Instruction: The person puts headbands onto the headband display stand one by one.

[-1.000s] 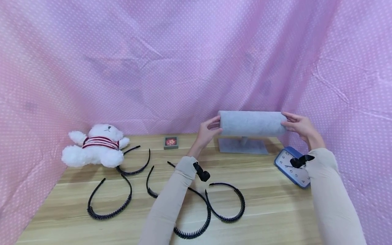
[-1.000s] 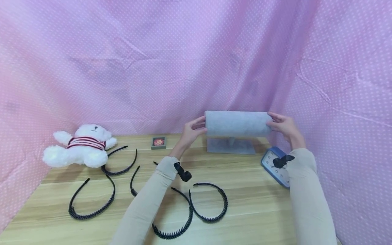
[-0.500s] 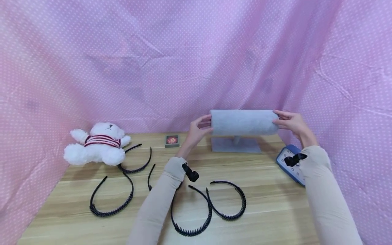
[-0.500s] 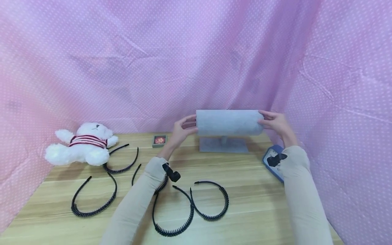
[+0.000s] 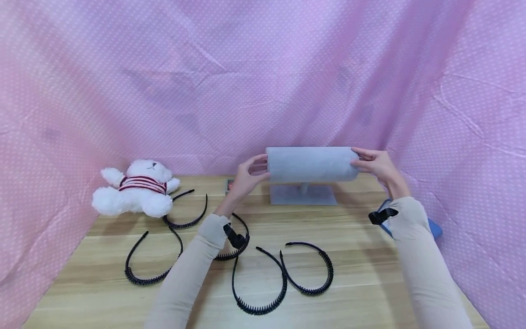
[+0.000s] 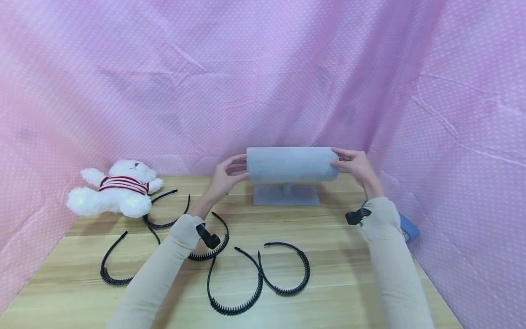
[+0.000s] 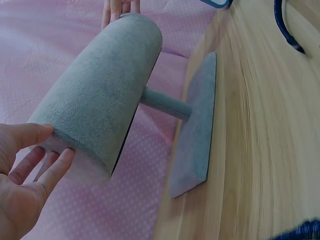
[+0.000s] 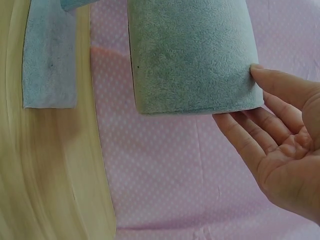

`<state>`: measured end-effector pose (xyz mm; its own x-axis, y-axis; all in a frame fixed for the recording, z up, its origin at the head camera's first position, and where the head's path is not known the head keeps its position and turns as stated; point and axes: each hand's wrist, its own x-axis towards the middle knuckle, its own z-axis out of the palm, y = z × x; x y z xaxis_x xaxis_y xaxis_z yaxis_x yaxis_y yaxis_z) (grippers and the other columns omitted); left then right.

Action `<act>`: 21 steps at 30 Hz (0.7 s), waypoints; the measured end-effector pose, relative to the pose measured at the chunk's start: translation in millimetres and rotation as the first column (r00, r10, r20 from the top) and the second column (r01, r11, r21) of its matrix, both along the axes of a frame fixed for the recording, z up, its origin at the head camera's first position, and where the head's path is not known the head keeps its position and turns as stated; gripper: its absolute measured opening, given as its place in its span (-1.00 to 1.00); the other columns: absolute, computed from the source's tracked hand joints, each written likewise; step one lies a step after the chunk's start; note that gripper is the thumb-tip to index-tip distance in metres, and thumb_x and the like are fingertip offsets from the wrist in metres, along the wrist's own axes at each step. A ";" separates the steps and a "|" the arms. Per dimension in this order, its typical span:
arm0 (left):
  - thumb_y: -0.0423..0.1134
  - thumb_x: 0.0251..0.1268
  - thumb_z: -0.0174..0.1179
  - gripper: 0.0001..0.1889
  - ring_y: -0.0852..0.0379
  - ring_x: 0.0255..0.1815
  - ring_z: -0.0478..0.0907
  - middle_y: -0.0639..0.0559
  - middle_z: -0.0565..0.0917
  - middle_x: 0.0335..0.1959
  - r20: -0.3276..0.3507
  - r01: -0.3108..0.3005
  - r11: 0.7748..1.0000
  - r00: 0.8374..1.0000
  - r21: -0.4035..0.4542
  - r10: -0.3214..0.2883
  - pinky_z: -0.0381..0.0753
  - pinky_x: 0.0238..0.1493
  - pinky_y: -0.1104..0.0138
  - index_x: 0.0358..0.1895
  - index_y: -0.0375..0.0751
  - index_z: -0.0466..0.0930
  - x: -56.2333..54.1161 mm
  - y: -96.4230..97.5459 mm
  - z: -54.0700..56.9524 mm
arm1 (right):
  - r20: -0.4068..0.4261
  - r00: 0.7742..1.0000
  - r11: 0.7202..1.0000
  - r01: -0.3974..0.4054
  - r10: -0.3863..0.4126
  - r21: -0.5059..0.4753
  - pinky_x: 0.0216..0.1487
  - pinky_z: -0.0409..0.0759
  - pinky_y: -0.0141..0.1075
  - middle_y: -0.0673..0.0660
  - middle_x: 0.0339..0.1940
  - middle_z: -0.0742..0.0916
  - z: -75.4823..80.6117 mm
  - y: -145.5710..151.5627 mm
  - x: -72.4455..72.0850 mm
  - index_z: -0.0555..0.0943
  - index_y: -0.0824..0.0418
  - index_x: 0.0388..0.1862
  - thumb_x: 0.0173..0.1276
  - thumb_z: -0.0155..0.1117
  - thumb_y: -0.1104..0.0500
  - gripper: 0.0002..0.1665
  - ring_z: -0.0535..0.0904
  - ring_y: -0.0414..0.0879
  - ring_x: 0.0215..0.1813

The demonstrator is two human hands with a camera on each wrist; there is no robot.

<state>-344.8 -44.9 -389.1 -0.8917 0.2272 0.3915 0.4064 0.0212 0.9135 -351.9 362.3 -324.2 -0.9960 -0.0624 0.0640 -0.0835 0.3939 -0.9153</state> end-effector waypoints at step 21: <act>-0.42 0.29 0.37 -0.41 -0.13 0.28 0.59 -0.20 0.58 0.27 0.027 -0.030 0.999 0.999 -0.023 0.030 0.69 0.14 0.37 0.40 -0.17 0.48 12.5 -65.4 -0.5 | -0.041 0.997 0.998 -0.060 0.061 0.029 -0.04 0.71 -0.48 0.39 0.45 0.47 -2.0 -57.9 1.8 0.39 0.30 0.49 0.42 0.39 0.18 -0.27 0.62 -0.54 0.00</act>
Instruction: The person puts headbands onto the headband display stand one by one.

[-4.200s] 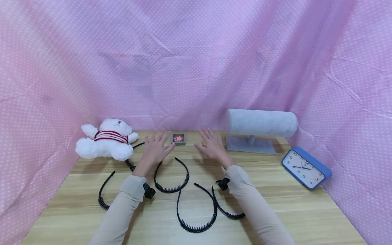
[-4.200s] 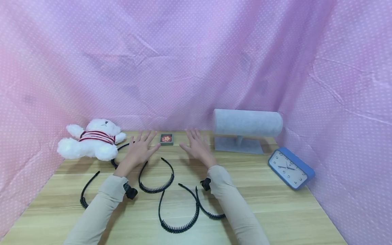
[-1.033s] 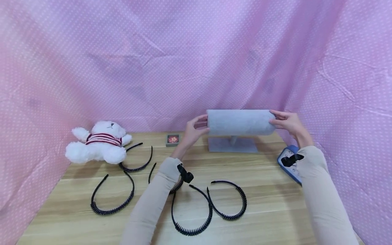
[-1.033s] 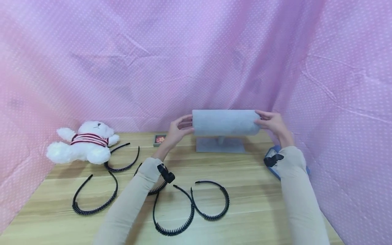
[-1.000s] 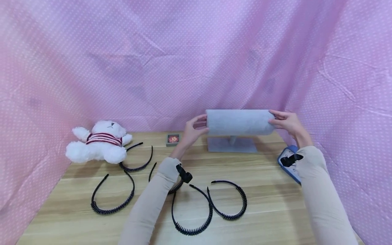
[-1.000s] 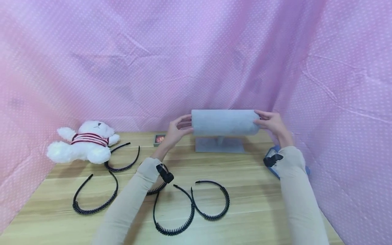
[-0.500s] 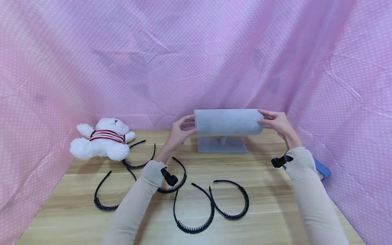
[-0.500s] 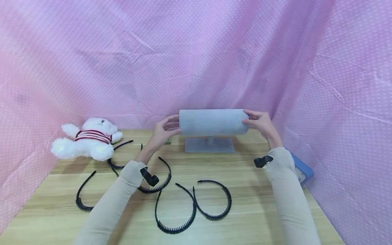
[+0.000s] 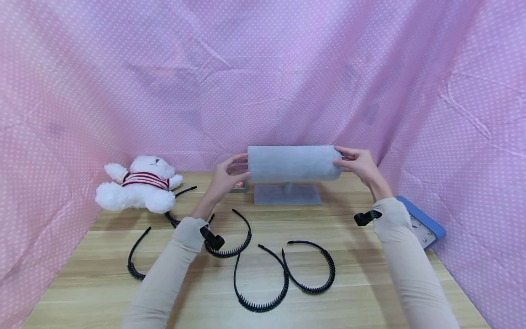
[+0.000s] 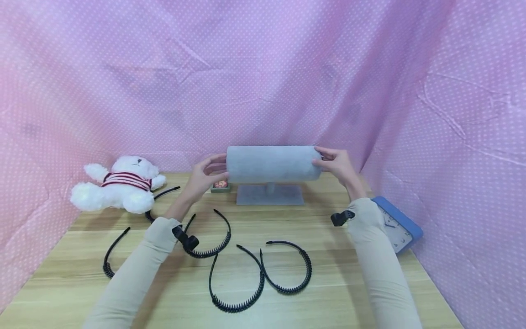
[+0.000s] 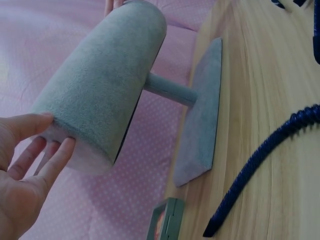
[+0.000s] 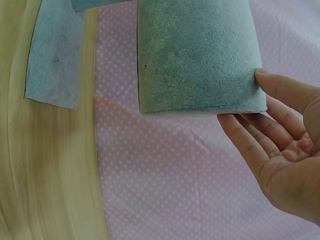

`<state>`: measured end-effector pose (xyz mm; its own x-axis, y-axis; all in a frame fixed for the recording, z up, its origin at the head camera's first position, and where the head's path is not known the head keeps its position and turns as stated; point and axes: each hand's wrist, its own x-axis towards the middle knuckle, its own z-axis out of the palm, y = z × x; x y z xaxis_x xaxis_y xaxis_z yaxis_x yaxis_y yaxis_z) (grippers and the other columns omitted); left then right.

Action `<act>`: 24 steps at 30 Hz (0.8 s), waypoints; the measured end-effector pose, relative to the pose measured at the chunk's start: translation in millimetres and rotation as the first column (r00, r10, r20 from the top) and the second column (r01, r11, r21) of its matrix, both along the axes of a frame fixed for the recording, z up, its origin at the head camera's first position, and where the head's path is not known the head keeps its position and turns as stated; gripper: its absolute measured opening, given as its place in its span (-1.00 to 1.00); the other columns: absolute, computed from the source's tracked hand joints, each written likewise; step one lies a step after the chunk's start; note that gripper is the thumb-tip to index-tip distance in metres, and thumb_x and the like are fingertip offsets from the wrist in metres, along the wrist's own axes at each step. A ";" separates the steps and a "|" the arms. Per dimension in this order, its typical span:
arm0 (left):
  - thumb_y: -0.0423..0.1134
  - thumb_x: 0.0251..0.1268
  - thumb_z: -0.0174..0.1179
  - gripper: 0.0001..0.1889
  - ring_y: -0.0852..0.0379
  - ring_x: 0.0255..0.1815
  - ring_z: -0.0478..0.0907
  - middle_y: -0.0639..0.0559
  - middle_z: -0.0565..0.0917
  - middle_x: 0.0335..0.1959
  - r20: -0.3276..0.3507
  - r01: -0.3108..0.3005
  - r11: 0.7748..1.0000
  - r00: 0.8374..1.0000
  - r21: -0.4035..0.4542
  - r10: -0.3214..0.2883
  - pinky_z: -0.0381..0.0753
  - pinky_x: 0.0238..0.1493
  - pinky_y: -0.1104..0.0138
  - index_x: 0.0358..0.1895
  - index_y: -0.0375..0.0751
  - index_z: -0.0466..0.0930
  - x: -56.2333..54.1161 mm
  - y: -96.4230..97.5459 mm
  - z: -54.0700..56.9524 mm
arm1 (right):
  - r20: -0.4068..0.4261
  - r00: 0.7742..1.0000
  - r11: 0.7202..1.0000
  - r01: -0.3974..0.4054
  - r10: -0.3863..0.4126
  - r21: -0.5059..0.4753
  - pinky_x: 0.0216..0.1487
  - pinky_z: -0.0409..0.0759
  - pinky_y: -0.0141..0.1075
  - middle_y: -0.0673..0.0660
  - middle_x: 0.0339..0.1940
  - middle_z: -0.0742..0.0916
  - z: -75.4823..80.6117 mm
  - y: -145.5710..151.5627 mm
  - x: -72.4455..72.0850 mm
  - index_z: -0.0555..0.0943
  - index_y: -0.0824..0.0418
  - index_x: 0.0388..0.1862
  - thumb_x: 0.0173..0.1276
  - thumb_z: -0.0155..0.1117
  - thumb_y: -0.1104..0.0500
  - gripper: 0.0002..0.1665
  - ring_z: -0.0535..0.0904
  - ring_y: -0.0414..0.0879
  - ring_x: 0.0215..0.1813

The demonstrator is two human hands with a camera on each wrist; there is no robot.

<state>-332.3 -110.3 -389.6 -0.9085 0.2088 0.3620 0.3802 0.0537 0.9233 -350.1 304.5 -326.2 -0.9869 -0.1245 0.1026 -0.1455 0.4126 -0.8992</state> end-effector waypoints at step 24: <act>-0.39 0.23 0.41 -0.75 -0.05 -0.09 0.69 -0.30 0.71 -0.06 0.054 0.056 0.924 0.998 -0.379 -0.038 0.72 -0.06 0.36 -0.06 -0.39 0.66 38.3 37.3 -41.1 | 0.015 0.990 0.960 -0.137 0.138 0.245 0.48 0.37 -0.10 0.17 0.59 0.37 21.1 1.3 -19.9 0.48 0.21 0.45 0.36 0.44 0.20 -0.31 0.32 0.13 0.58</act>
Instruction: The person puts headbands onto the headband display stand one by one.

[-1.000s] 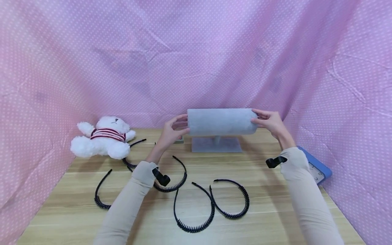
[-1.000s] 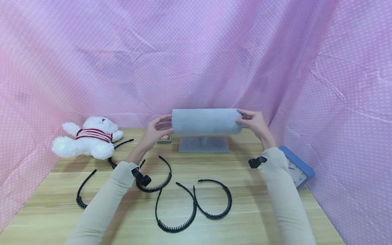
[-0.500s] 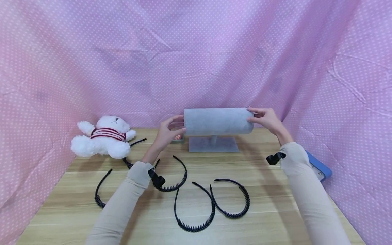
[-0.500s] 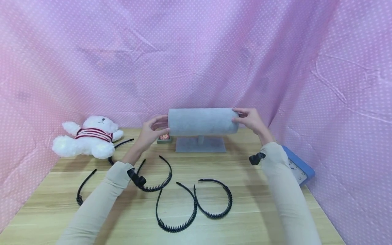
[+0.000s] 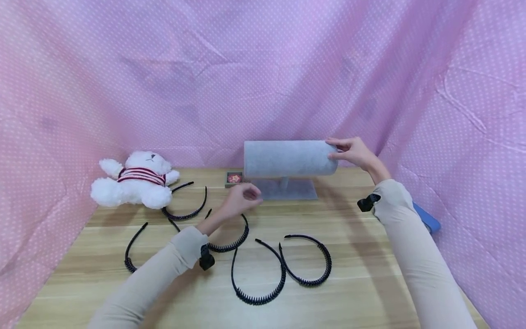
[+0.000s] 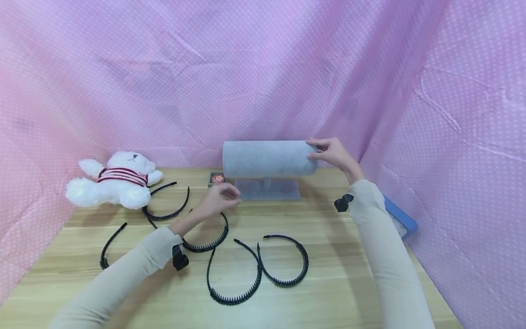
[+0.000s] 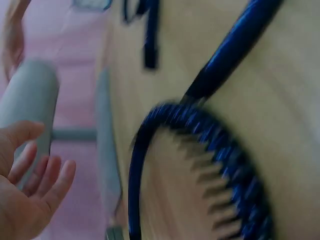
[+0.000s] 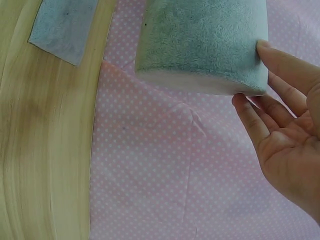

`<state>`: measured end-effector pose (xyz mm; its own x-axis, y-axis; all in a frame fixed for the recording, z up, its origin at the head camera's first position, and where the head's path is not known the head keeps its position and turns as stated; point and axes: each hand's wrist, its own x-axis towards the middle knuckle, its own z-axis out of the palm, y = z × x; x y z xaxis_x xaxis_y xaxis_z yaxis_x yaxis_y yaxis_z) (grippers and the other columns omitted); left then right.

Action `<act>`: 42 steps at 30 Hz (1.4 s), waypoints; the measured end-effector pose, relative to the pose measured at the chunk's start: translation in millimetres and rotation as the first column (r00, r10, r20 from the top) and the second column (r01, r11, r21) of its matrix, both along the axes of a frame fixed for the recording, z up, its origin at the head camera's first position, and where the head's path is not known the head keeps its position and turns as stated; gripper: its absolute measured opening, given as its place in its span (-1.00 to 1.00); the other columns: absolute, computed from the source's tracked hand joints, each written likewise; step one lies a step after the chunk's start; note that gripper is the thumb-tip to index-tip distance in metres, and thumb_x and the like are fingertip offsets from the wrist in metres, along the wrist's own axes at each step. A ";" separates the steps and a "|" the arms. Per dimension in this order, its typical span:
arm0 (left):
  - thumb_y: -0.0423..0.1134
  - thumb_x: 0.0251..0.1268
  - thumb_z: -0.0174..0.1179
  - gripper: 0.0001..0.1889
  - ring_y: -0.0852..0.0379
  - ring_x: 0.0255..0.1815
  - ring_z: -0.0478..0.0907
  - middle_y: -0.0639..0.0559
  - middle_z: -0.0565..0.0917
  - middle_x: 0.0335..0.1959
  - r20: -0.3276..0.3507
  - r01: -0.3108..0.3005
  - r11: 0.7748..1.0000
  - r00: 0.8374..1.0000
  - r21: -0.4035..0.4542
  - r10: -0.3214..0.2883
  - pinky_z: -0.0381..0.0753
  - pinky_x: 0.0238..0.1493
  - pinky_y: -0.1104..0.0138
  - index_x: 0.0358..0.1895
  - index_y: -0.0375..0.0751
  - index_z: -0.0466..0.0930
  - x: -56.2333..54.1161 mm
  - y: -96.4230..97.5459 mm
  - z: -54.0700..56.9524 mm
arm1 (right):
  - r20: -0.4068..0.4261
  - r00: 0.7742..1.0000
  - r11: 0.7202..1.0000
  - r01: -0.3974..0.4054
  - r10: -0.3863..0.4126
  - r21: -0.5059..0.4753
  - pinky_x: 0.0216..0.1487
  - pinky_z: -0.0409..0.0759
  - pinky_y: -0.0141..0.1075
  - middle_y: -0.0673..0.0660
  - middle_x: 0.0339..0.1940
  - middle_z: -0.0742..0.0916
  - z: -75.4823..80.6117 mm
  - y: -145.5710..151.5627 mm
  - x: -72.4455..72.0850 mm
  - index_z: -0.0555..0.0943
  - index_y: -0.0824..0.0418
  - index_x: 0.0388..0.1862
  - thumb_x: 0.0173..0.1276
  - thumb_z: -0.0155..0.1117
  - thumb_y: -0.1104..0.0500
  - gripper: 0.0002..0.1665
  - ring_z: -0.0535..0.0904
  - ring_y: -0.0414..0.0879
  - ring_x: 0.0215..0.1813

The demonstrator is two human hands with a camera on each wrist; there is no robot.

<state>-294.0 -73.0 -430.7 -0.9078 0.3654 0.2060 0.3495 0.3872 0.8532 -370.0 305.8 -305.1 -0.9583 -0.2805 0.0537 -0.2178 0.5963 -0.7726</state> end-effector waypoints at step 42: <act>-0.12 0.34 0.37 -0.91 0.30 -0.05 0.66 0.27 0.76 -0.18 -0.229 0.356 0.564 0.658 -0.745 -0.717 0.59 0.18 0.40 -0.19 0.13 0.85 46.9 58.7 -16.2 | -0.030 1.000 1.000 0.001 -0.001 0.002 0.42 0.43 -0.25 0.25 0.53 0.43 0.5 -0.9 4.0 0.50 0.27 0.41 0.37 0.43 0.23 -0.35 0.34 0.13 0.56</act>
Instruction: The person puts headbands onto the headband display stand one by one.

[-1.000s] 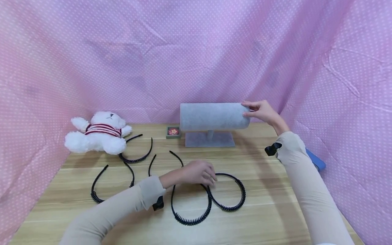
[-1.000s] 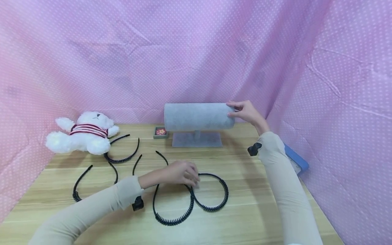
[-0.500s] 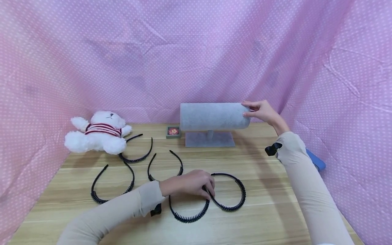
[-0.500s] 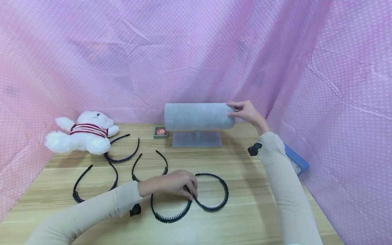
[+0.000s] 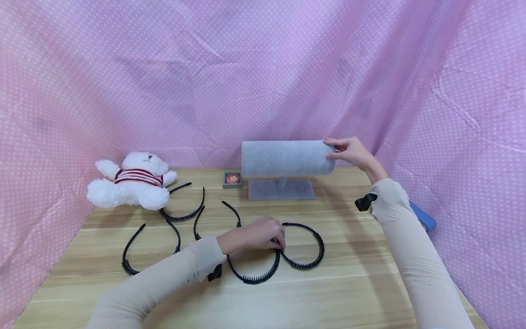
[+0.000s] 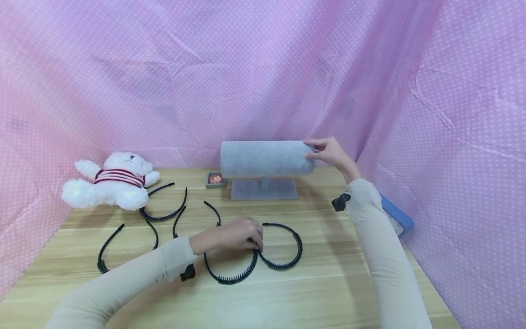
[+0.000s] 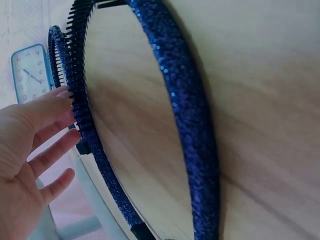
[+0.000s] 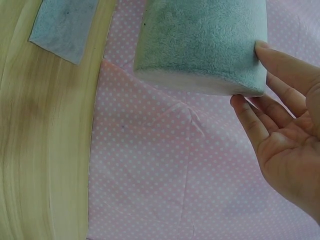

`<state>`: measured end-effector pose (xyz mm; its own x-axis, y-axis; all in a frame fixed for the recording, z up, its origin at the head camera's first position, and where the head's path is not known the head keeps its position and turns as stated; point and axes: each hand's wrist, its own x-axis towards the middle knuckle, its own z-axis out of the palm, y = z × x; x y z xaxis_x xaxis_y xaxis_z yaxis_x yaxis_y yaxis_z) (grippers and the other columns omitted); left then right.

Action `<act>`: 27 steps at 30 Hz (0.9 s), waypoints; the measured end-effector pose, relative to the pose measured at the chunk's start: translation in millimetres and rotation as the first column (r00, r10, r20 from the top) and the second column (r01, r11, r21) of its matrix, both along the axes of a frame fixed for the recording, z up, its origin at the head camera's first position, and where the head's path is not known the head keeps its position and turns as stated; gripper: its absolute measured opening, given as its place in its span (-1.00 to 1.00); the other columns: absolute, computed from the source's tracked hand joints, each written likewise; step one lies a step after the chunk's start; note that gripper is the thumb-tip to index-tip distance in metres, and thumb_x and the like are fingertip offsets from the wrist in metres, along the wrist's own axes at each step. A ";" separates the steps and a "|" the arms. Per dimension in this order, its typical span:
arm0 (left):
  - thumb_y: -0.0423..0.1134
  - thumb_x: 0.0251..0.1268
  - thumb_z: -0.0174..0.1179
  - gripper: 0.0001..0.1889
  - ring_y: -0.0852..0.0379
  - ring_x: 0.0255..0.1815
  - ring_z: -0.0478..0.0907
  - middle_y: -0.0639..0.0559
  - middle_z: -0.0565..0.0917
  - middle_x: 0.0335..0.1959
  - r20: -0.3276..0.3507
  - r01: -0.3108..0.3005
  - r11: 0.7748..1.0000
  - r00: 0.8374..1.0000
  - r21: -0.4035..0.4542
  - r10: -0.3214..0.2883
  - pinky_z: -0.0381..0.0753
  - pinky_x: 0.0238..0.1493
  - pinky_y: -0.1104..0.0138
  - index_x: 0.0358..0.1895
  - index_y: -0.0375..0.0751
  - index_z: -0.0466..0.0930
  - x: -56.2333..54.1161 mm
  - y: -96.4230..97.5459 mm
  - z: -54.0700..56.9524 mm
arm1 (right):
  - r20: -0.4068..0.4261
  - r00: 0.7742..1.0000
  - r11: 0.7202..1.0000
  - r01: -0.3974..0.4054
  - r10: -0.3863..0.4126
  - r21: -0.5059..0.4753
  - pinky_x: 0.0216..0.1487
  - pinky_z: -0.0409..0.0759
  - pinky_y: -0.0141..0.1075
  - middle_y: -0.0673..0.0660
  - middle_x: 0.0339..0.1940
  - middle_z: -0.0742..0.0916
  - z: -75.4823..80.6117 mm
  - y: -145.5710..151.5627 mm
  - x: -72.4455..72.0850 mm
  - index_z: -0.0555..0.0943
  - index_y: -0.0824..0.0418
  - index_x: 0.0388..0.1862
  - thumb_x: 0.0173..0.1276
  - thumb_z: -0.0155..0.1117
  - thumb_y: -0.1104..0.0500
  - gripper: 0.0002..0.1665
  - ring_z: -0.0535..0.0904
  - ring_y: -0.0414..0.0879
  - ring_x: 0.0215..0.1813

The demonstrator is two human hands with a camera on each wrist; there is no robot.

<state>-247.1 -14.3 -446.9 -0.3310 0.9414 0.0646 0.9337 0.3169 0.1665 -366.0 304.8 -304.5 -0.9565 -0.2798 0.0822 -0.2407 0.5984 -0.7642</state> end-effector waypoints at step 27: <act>-0.16 0.17 0.47 -0.90 0.40 -0.16 0.40 0.36 0.63 -0.32 0.103 0.016 0.999 0.995 -0.039 -0.012 0.38 0.21 0.31 -0.29 0.19 0.78 2.5 30.9 -2.7 | 0.006 0.999 0.999 -0.034 0.034 -0.019 0.43 0.43 -0.12 0.23 0.57 0.41 -4.7 8.4 -6.0 0.49 0.23 0.44 0.38 0.43 0.21 -0.33 0.33 0.15 0.57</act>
<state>-244.6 16.6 -449.6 -0.3207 0.9472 -0.0069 0.9168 0.3122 0.2490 -372.0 313.3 -309.2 -0.9469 -0.3109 0.0817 -0.2559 0.5753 -0.7769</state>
